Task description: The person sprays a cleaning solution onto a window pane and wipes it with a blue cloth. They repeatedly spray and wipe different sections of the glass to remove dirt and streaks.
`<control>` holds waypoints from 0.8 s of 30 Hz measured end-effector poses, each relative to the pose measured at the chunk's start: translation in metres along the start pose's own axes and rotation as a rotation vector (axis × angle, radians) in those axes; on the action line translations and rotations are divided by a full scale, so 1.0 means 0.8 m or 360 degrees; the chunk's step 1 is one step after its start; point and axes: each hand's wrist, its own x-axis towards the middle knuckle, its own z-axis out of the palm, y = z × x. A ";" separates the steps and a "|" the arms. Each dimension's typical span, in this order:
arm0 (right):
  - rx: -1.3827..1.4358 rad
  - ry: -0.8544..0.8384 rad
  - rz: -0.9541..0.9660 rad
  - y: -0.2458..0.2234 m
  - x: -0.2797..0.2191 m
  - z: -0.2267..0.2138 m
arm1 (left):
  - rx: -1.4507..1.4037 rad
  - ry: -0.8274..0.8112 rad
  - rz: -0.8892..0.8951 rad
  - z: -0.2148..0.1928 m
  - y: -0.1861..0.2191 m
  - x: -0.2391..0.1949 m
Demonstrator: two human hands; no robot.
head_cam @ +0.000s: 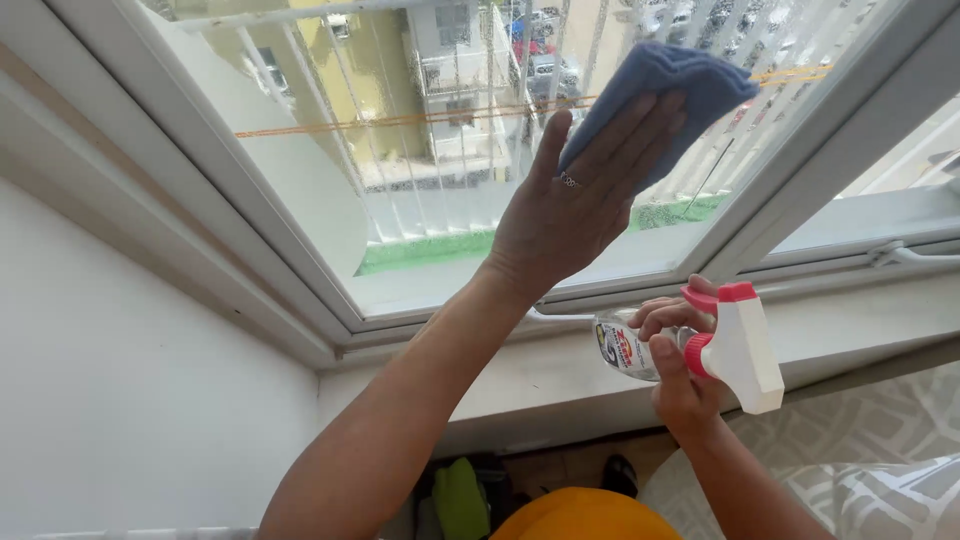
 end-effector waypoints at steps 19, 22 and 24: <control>-0.0342 -0.0296 -0.0310 0.087 -0.005 0.048 | -0.0713 0.0065 -0.0502 -0.035 0.038 -0.076; -0.1329 -0.0395 -0.0861 0.120 -0.018 0.020 | -0.1223 -0.0177 -0.0565 -0.063 0.034 -0.080; -0.1184 -0.0377 -0.0772 0.094 -0.005 0.020 | -0.1416 -0.0368 -0.0583 -0.075 0.035 -0.082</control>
